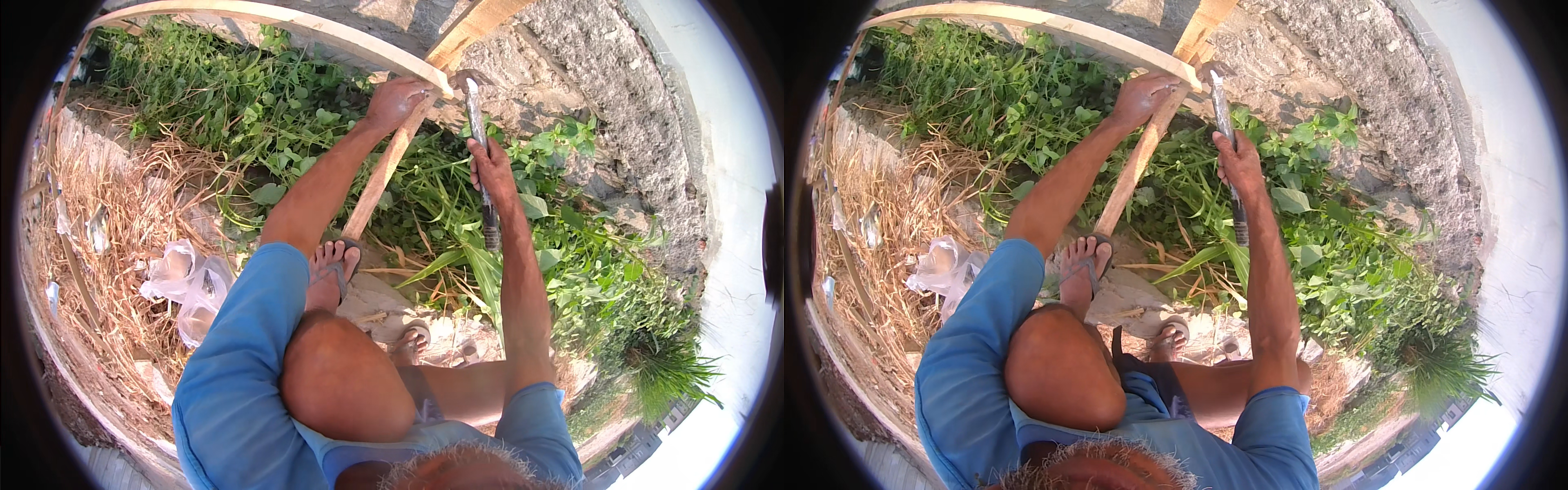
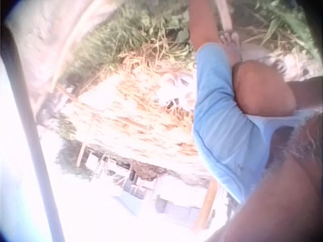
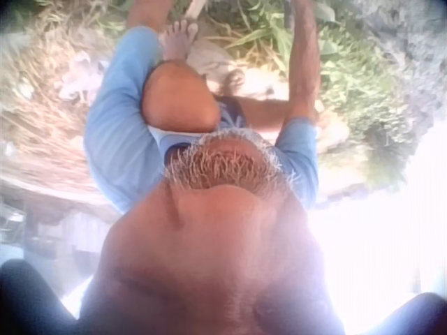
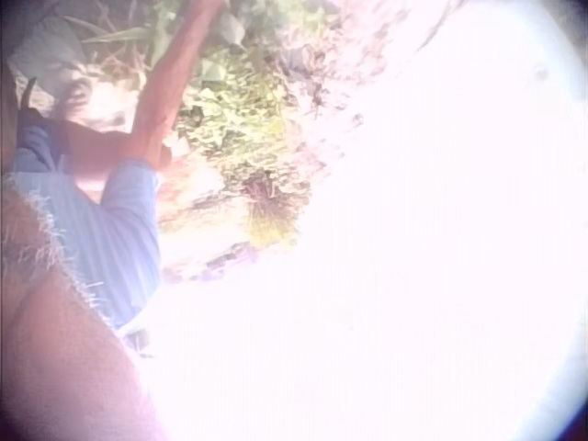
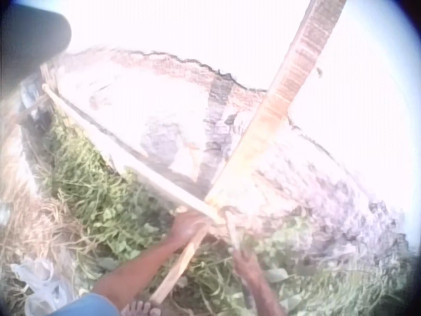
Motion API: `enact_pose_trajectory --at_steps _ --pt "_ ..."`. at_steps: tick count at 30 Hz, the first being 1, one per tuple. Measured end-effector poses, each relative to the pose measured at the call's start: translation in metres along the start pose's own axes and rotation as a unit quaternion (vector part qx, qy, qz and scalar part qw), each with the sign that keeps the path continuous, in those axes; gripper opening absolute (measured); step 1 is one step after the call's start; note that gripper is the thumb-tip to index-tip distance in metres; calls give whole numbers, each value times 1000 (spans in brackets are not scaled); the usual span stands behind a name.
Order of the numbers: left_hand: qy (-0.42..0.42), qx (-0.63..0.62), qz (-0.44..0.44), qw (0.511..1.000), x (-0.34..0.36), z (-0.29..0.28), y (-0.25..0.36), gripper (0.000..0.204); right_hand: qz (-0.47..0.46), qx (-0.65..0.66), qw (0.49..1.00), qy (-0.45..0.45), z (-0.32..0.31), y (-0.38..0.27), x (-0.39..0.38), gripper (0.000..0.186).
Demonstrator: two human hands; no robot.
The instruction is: The person hammers nails into wooden planks to assemble a frame on the ground, reaching for nails from a plastic bag.
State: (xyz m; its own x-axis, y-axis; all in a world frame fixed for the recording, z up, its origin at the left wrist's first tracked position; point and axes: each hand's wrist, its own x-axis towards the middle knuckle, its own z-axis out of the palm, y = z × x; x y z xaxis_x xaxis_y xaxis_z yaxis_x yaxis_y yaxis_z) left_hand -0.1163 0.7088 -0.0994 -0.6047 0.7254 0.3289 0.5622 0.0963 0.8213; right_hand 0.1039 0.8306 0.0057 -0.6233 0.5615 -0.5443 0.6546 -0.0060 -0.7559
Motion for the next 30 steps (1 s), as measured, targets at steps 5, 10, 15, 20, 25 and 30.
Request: enact_pose_trajectory --at_steps 5,10,15,20,25,30 --pt "6 -39 -5 999 3 12 4 24 1 4 1000 -3 -12 0 4 37" --pt "0 -1 5 1000 5 23 12 23 1 9 1000 -2 -17 2 2 39" --pt "22 -16 1 1000 6 32 18 22 -3 13 1000 -4 -26 5 1 42" --pt "37 1 -10 999 8 41 25 21 -16 8 1000 -10 -38 10 4 39" --pt "31 4 -20 999 12 48 30 20 -28 6 999 -17 -48 17 7 39" --pt "23 -1 -17 1000 15 51 30 21 -24 8 1000 -17 -51 22 10 41"
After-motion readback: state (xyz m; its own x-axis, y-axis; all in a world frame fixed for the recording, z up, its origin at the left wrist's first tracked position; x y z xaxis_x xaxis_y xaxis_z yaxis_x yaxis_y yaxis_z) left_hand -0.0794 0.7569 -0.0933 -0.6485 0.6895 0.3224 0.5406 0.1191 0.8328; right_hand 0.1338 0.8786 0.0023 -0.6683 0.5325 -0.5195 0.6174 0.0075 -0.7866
